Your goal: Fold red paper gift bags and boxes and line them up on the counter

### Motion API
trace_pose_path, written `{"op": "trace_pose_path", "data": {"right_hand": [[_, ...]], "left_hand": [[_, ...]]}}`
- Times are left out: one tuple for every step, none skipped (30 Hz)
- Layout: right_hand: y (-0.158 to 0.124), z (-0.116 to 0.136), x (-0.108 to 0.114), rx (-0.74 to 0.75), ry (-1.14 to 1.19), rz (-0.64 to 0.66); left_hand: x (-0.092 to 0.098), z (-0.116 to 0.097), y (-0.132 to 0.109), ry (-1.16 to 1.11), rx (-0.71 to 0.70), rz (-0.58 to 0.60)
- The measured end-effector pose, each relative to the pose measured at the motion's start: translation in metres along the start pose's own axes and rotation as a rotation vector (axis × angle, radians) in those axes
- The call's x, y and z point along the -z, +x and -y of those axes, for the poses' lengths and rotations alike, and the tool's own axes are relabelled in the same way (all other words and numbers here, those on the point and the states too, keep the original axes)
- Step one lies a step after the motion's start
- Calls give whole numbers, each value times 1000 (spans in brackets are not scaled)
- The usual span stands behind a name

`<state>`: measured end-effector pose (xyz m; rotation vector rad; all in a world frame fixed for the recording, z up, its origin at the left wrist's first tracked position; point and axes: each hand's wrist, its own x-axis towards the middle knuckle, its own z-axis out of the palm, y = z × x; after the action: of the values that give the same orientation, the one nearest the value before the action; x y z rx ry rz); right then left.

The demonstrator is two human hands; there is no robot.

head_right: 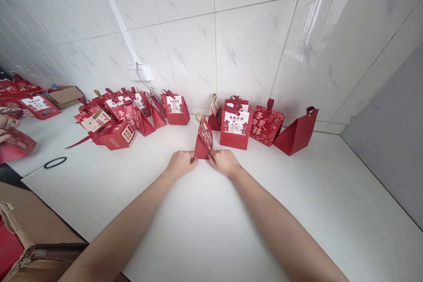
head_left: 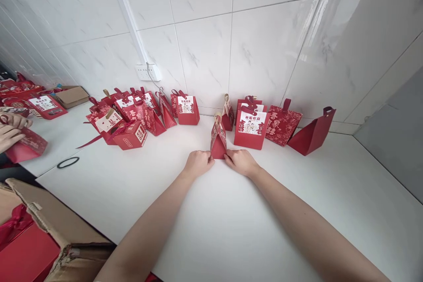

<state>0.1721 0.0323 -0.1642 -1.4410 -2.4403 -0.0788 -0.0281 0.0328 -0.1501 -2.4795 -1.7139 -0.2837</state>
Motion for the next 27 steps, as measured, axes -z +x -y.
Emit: {"op": "trace_pose_path", "data": {"right_hand": [[1,2,-1,-16,-9,-7],[1,4,-3,-32,-15,-13],[2,5,-4,-47,-21,-19],[3,7,-6,-61,-25,-24],[4,8,-7,-72,-29,-28],[4,9,-8,-82,-32,-33],[4,10,-8,-91,-36,-37],[4,11,-9,-97,-38,-42],[3,11,-9,-102,-41,-46],[2,12,-9,-107,-43,-48],[1,12,-8,-111,-45,-51],[0,13,-8,-117,-49,-57],[0,13,-7,-121,-53,-65],[-1,13,-6,-122,-57,-74],[-2,14,-5,-120,-62,-83],[-2,14,-4,-114,-65,-90],[-2,14,-3,-105,-69,-92],[-1,14,-3,-95,-71,-90],[-1,14,-2,-87,-74,-85],[0,14,-2,-82,-77,-82],[0,14,-1,-79,-79,-78],[0,13,-1,-78,-81,-76],[0,12,-1,-78,-81,-74],[0,11,0,-77,-79,-74],[0,10,0,-74,-76,-74],[0,9,1,-68,-70,-74],[-1,8,1,-59,-61,-75]], "left_hand": [[-2,-2,1,-6,10,-15],[-3,-3,1,-10,17,-30],[-4,-5,1,-13,22,-40],[-5,-6,2,-14,25,-46],[-5,-8,2,-12,30,-48],[-5,-9,2,-8,35,-48],[-5,-10,1,-5,39,-47],[-5,-11,1,-3,41,-46],[-4,-11,1,-3,41,-46],[-4,-12,0,-4,40,-48],[-3,-11,-1,-6,36,-52],[-3,-11,-2,-7,28,-55],[-2,-11,-2,-6,15,-59],[-1,-10,-3,-3,-3,-64],[0,-9,-3,4,-24,-70],[1,-9,-4,13,-46,-78],[2,-8,-4,27,-66,-86],[3,-8,-4,43,-86,-93],[4,-8,-3,60,-103,-98],[5,-8,-3,75,-120,-99],[5,-9,-3,87,-137,-96],[5,-10,-3,94,-151,-96],[5,-11,-4,96,-160,-100],[6,-11,-4,95,-164,-109],[7,-12,-5,91,-160,-124],[8,-13,-5,85,-148,-144],[9,-13,-6,77,-128,-167]]}}
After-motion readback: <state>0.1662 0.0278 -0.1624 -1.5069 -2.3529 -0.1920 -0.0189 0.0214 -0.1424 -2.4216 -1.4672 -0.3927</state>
